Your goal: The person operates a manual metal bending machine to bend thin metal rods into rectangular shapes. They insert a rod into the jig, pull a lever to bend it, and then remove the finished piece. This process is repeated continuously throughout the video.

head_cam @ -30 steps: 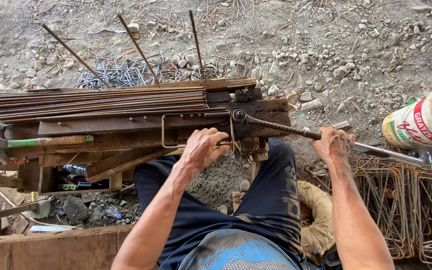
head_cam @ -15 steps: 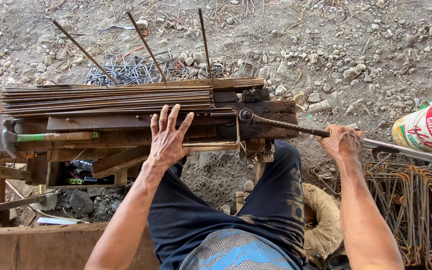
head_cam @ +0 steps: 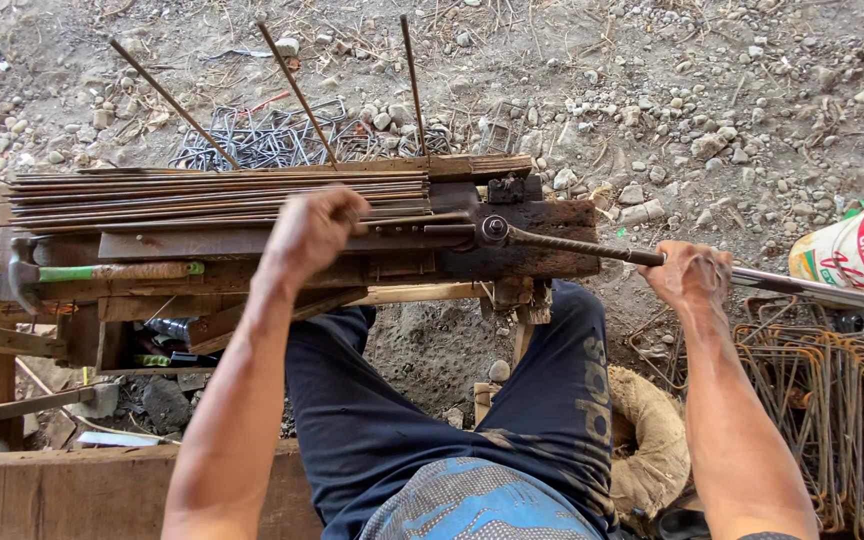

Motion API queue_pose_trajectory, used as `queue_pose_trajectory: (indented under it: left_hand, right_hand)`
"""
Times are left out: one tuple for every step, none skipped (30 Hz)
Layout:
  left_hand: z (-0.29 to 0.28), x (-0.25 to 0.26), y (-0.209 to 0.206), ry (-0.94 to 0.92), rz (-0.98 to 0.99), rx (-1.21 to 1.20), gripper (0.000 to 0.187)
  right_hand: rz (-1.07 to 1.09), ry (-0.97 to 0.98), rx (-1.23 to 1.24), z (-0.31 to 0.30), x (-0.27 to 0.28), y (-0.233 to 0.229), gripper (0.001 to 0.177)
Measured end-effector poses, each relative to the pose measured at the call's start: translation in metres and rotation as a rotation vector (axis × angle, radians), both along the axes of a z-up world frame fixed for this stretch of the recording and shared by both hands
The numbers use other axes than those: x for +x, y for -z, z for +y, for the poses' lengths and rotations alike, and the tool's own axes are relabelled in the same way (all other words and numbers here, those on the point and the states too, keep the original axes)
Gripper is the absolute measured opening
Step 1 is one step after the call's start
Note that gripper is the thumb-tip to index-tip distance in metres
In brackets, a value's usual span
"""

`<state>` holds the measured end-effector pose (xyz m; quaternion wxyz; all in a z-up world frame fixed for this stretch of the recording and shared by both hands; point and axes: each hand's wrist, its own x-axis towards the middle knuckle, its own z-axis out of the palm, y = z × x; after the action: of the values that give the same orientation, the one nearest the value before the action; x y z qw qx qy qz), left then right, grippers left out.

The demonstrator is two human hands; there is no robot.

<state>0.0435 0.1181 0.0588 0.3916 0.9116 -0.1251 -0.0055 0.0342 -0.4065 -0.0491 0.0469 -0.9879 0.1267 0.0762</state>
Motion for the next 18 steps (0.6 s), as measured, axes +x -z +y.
queue_pose_trajectory:
  left_hand:
    - [0.003,0.008,-0.018,-0.090,0.095,-0.136,0.011]
    - [0.008,0.016,-0.037,-0.182,0.186,-0.272,0.009]
    - [0.008,0.014,-0.048,-0.181,0.183,-0.273,0.009]
    - [0.009,0.011,-0.058,-0.083,0.276,-0.439,0.017]
    - [0.010,0.008,-0.069,0.019,0.368,-0.605,0.031]
    - [-0.002,-0.008,-0.073,0.016,0.368,-0.603,0.031]
    - [-0.013,-0.023,-0.077,0.105,0.390,-0.707,0.043]
    - [-0.025,-0.040,-0.080,0.193,0.415,-0.811,0.056]
    - [-0.035,-0.053,-0.075,0.188,0.418,-0.810,0.056]
    - [-0.046,-0.066,-0.070,0.203,0.487,-0.596,0.053]
    - [-0.056,-0.080,-0.066,0.217,0.551,-0.382,0.052]
    - [-0.068,-0.090,-0.061,0.212,0.550,-0.385,0.052]
    - [-0.080,-0.099,-0.056,0.215,0.561,-0.290,0.038]
    - [-0.093,-0.109,-0.051,0.217,0.570,-0.195,0.024]
    - [-0.100,-0.113,-0.040,0.213,0.570,-0.198,0.024]
    - [-0.107,-0.117,-0.028,0.243,0.546,-0.133,0.041]
    - [-0.114,-0.121,-0.017,0.273,0.522,-0.068,0.058]
    - [-0.117,-0.120,-0.013,0.273,0.520,-0.068,0.058]
  right_hand:
    - [0.005,0.004,-0.002,-0.002,0.000,0.002,0.013]
    - [0.008,0.004,-0.001,-0.002,0.004,0.004,0.013]
    - [0.004,0.004,-0.002,-0.002,0.003,0.002,0.013]
    - [0.005,0.002,0.007,0.000,0.002,0.001,0.012]
    - [0.006,0.001,0.015,0.001,0.000,0.000,0.012]
    - [0.007,-0.002,0.018,0.000,0.001,0.001,0.012]
    - [0.009,-0.001,0.006,-0.001,0.002,0.003,0.012]
    - [0.015,-0.002,-0.008,-0.003,0.000,0.005,0.012]
    - [0.019,-0.005,-0.005,-0.004,0.002,0.009,0.012]
    - [0.026,-0.044,-0.053,-0.006,0.004,0.012,0.019]
    - [0.033,-0.083,-0.100,-0.008,0.005,0.015,0.027]
    - [0.034,-0.088,-0.101,-0.010,0.006,0.017,0.027]
    - [0.025,-0.089,-0.099,-0.011,0.006,0.019,0.028]
    - [0.016,-0.090,-0.097,-0.013,0.006,0.020,0.029]
    - [0.016,-0.095,-0.098,-0.015,0.008,0.023,0.029]
    - [0.005,-0.093,-0.092,-0.017,0.009,0.026,0.028]
    - [-0.006,-0.090,-0.085,-0.019,0.009,0.029,0.027]
    - [-0.007,-0.090,-0.085,-0.018,0.010,0.028,0.027]
